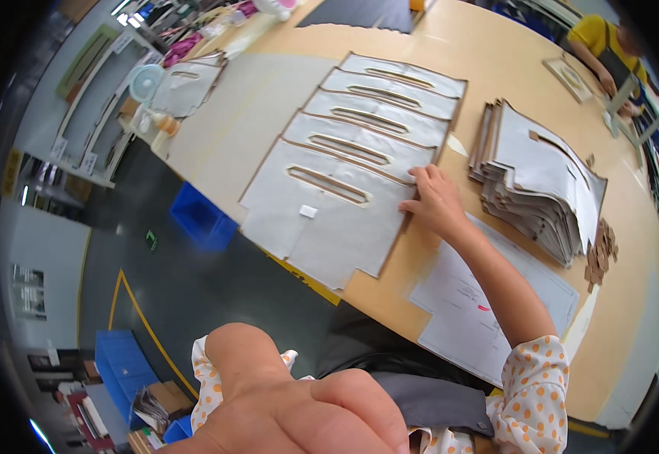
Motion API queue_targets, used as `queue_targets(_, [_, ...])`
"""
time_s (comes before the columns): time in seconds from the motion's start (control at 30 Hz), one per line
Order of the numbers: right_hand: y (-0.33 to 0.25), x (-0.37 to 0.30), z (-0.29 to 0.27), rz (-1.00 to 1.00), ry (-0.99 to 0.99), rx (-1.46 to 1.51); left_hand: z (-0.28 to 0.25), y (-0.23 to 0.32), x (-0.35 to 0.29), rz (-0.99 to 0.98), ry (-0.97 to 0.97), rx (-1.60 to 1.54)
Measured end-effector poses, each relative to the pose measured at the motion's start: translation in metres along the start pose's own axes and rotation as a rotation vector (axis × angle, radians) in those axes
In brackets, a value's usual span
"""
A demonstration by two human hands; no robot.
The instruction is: Assembling and aligning small leather components onto a larger base panel using adhesive or markings.
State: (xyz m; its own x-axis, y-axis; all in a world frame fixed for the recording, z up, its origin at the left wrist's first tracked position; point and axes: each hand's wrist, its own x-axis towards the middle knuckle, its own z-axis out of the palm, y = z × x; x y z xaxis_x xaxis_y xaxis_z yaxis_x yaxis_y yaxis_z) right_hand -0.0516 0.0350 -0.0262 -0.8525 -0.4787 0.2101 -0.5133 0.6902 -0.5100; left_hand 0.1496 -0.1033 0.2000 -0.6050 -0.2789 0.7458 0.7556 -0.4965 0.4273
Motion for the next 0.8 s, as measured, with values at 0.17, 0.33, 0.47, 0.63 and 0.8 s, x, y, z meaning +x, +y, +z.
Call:
queue_targets(0.17, [0.003, 0.024, 0.000, 0.136, -0.234, -0.050, 0.016, 0.025, -0.024, 0.204, 0.238, -0.007])
queue_targets(0.33, [-0.028, 0.004, 0.009, 0.130, -0.034, 0.184, -0.071, 0.077, -0.017, -0.014, 0.048, 0.011])
queue_targets(0.47, [-0.108, -0.026, -0.007, -0.002, 0.290, 0.363, -0.098, 0.066, -0.019, -0.023, 0.145, -0.002])
queue_targets(0.63, [-0.094, -0.070, -0.070, 0.194, 0.470, 0.771, -0.097, 0.068, -0.022, -0.147, 0.105, 0.264])
queue_targets(0.8, [0.038, -0.194, -0.136, 0.533, 0.589, 0.965, -0.098, -0.047, -0.052, -0.618, -0.243, 0.651])
